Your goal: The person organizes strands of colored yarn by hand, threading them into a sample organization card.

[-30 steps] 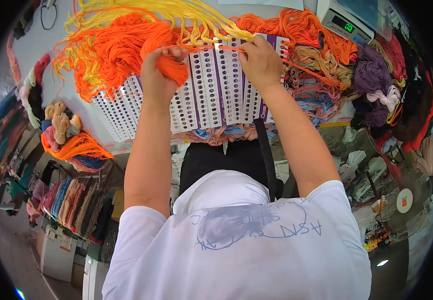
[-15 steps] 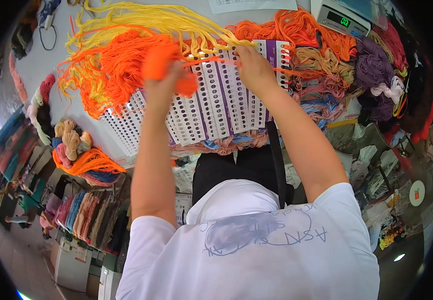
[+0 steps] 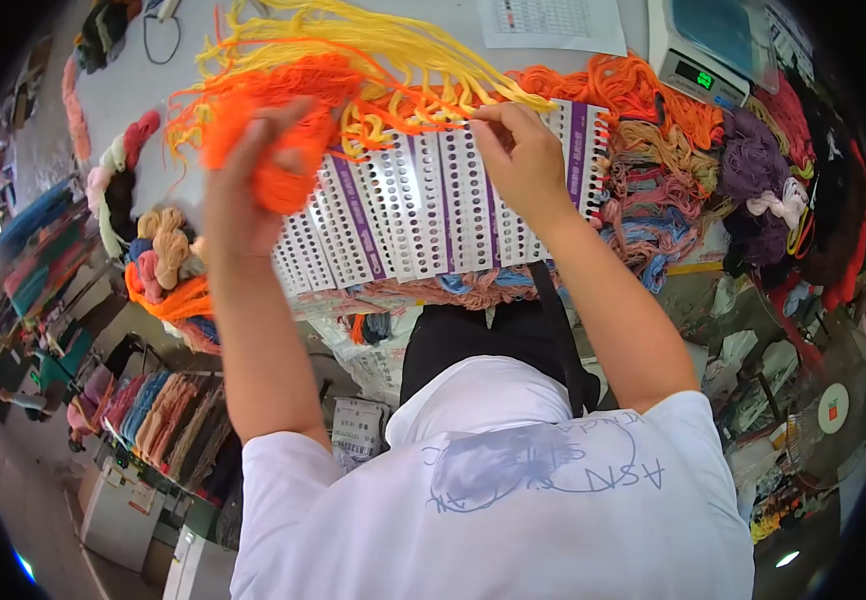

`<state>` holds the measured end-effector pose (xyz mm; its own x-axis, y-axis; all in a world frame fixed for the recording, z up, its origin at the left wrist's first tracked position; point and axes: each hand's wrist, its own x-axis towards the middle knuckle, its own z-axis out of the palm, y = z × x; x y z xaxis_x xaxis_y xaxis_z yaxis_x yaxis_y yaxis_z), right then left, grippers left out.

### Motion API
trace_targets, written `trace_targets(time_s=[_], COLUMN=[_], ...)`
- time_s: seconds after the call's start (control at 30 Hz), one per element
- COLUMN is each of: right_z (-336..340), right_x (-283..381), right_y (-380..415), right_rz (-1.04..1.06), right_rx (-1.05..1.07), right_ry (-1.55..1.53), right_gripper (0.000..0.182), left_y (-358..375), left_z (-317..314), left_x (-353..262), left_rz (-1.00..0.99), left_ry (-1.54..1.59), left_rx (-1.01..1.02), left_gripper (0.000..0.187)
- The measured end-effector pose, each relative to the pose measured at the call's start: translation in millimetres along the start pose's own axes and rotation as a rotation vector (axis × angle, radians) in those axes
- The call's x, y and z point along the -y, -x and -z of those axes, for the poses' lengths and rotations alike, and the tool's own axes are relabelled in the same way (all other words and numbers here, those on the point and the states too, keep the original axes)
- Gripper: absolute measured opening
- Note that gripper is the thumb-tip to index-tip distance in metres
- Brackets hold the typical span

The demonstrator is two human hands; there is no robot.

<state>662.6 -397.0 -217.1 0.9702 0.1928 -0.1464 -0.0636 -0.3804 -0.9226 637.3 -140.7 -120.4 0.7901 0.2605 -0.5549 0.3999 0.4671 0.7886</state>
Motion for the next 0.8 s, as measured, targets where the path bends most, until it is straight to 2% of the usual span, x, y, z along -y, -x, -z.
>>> trace_targets(time_s=[0.03, 0.1, 0.17, 0.2, 0.23, 0.3, 0.37, 0.43, 0.53, 0.57, 0.63, 0.8], right_z=[-3, -2, -12, -14, -15, -11, -9, -10, -13, -13, -11, -3], right_x=[29, 78, 87, 100, 101, 101, 105, 104, 115, 117, 122, 145], right_y=[3, 7, 12, 16, 19, 24, 30, 35, 41, 43, 48, 60], right_rz=[-0.030, 0.107, 0.248, 0.142, 0.150, -0.068, -0.058, -0.140, -0.099, -0.094, -0.216, -0.255], right_rx=[0.026, 0.135, 0.147, 0.173, 0.176, 0.293, 0.293, 0.340, 0.326, 0.330, 0.342, 0.347], right_ry=[-0.135, -0.147, -0.109, -0.244, -0.242, -0.366, -0.398, -0.500, -0.452, -0.447, -0.515, -0.652], right_gripper=[0.018, 0.022, 0.027, 0.024, 0.024, 0.019, 0.015, 0.014, 0.014, 0.014, 0.013, 0.010], left_y=[7, 26, 33, 34, 36, 41, 43, 46, 50, 52, 56, 69], left_z=[-6, -41, -48, -46, -45, -44, -37, -32, -29, -28, -25, -16], left_x=[12, 20, 30, 31, 30, 30, 28, 26, 25, 24, 21, 14], left_rz=[0.074, 0.194, 0.144, 0.185, 0.177, 0.170, 0.161, 0.225, 0.189, 0.182, 0.183, 0.117], left_ry=[0.073, 0.238, 0.218, 0.259, 0.262, 0.271, 0.275, 0.273, 0.261, 0.265, 0.245, 0.252], left_rx=[0.182, 0.282, 0.298, 0.366, 0.366, 0.402, 0.444, 0.519, 0.583, 0.584, 0.586, 0.595], left_gripper=[0.029, 0.033, 0.037, 0.038, 0.038, 0.039, 0.041, 0.048, 0.049, 0.049, 0.049, 0.044])
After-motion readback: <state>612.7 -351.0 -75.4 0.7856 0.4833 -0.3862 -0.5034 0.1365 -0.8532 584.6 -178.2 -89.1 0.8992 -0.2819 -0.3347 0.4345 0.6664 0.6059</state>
